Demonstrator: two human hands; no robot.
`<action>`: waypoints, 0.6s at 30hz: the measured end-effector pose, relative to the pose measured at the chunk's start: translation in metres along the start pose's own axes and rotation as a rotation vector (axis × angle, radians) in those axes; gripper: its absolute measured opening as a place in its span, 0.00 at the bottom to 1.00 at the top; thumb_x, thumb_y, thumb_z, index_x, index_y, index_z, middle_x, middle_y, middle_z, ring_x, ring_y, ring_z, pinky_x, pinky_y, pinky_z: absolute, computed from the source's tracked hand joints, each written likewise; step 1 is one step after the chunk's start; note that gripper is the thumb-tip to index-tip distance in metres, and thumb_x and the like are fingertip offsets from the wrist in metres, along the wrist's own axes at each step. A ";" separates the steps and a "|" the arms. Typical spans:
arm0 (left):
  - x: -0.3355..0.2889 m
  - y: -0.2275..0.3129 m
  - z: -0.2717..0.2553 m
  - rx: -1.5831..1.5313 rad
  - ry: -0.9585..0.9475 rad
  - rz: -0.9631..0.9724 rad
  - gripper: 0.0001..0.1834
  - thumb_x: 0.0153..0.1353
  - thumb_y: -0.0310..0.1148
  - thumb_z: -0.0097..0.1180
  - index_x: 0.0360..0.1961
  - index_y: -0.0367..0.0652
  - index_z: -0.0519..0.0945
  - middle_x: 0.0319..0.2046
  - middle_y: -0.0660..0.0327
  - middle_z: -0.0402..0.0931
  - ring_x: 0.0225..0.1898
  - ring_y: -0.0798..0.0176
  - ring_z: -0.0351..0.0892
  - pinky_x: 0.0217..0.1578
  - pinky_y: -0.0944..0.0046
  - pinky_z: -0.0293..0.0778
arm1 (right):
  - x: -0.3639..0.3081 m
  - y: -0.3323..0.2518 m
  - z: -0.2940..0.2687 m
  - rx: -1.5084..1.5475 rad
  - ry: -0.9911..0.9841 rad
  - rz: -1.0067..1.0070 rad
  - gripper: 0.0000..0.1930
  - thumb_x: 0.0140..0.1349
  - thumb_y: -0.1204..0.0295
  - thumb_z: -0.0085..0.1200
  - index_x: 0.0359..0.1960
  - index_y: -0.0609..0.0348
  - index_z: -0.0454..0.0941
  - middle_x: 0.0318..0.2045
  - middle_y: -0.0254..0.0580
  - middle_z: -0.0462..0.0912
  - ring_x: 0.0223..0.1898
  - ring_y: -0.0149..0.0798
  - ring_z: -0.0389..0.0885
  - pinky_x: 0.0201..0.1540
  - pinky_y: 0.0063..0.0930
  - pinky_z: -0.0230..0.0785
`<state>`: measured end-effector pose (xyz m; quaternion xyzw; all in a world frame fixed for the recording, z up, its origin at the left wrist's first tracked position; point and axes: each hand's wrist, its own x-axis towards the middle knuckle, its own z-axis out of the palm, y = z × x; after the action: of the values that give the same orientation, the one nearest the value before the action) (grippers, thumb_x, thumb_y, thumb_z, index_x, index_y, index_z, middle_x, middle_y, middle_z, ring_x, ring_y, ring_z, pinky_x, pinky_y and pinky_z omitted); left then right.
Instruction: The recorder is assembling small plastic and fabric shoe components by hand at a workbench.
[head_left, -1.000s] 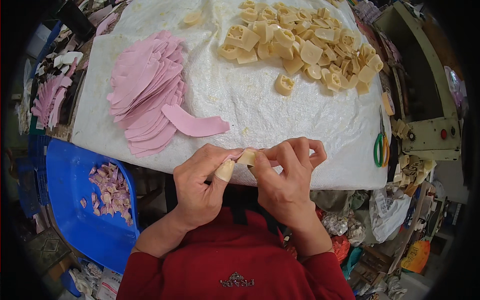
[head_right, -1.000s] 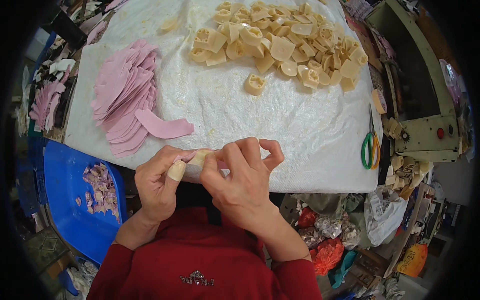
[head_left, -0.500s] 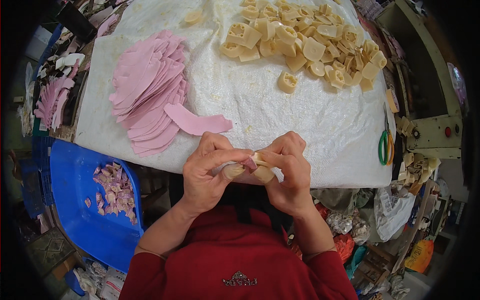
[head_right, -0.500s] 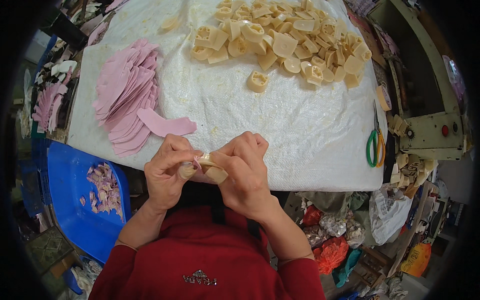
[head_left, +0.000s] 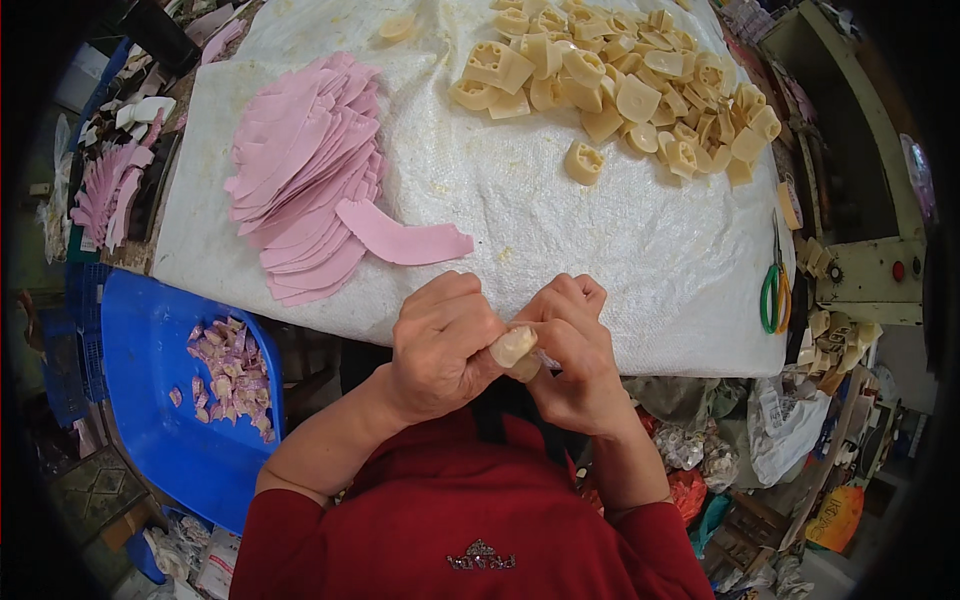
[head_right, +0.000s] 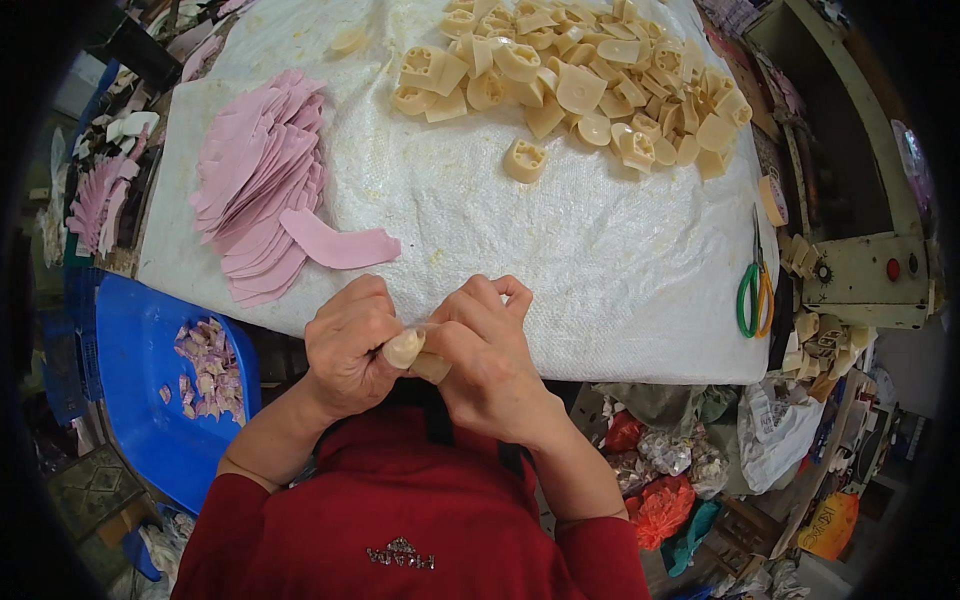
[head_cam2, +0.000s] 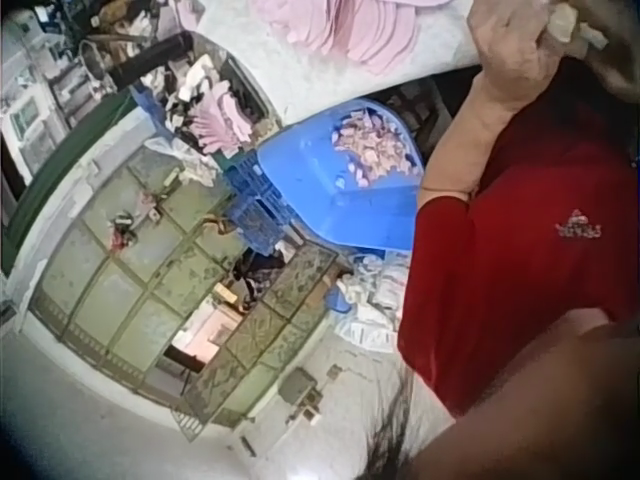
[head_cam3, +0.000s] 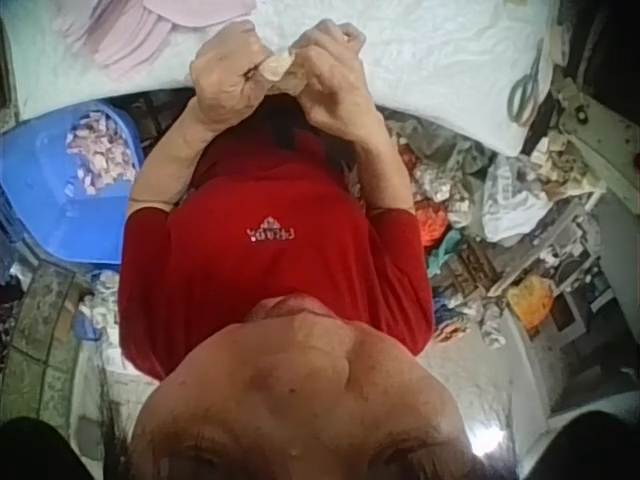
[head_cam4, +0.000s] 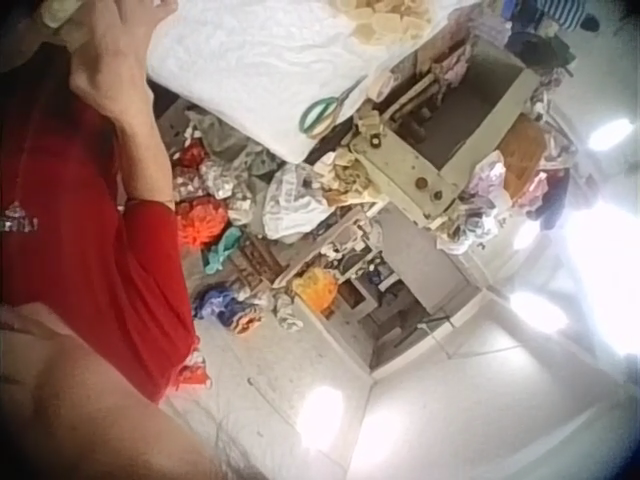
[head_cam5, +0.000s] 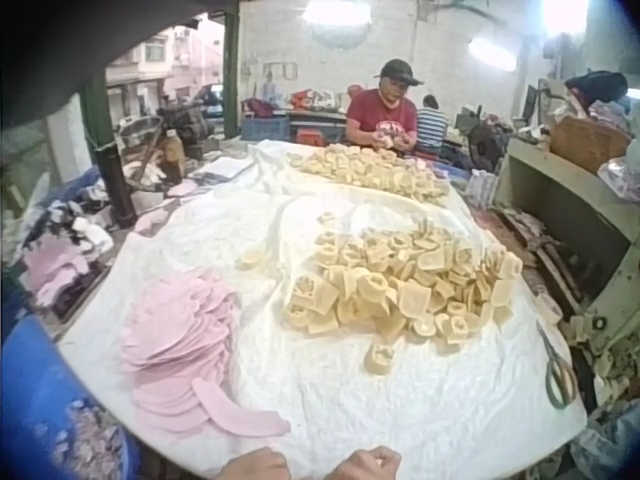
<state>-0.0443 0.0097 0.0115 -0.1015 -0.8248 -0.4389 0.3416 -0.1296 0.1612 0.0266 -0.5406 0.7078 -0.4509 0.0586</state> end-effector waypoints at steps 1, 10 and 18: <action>0.000 0.003 0.001 0.000 0.001 -0.002 0.06 0.52 0.26 0.61 0.24 0.39 0.75 0.17 0.61 0.65 0.20 0.60 0.65 0.21 0.63 0.63 | -0.001 0.002 0.001 -0.007 0.033 -0.008 0.18 0.36 0.83 0.57 0.33 0.54 0.75 0.30 0.32 0.73 0.34 0.38 0.68 0.42 0.36 0.49; -0.010 -0.002 -0.017 0.131 0.175 -0.008 0.17 0.36 0.13 0.61 0.30 0.42 0.81 0.22 0.64 0.67 0.29 0.58 0.69 0.30 0.64 0.68 | 0.013 -0.015 -0.009 -0.190 0.150 -0.147 0.15 0.52 0.72 0.61 0.41 0.58 0.73 0.39 0.48 0.80 0.37 0.45 0.74 0.44 0.37 0.64; -0.001 0.013 -0.015 -0.117 0.316 -0.025 0.13 0.44 0.15 0.60 0.32 0.40 0.79 0.30 0.59 0.69 0.31 0.58 0.71 0.36 0.63 0.71 | -0.027 -0.006 0.029 0.785 0.411 0.443 0.12 0.68 0.67 0.48 0.45 0.64 0.69 0.40 0.43 0.77 0.39 0.30 0.75 0.44 0.24 0.69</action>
<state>-0.0298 0.0057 0.0251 -0.0407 -0.7351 -0.5010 0.4550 -0.0974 0.1664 0.0025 -0.2143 0.5796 -0.7573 0.2113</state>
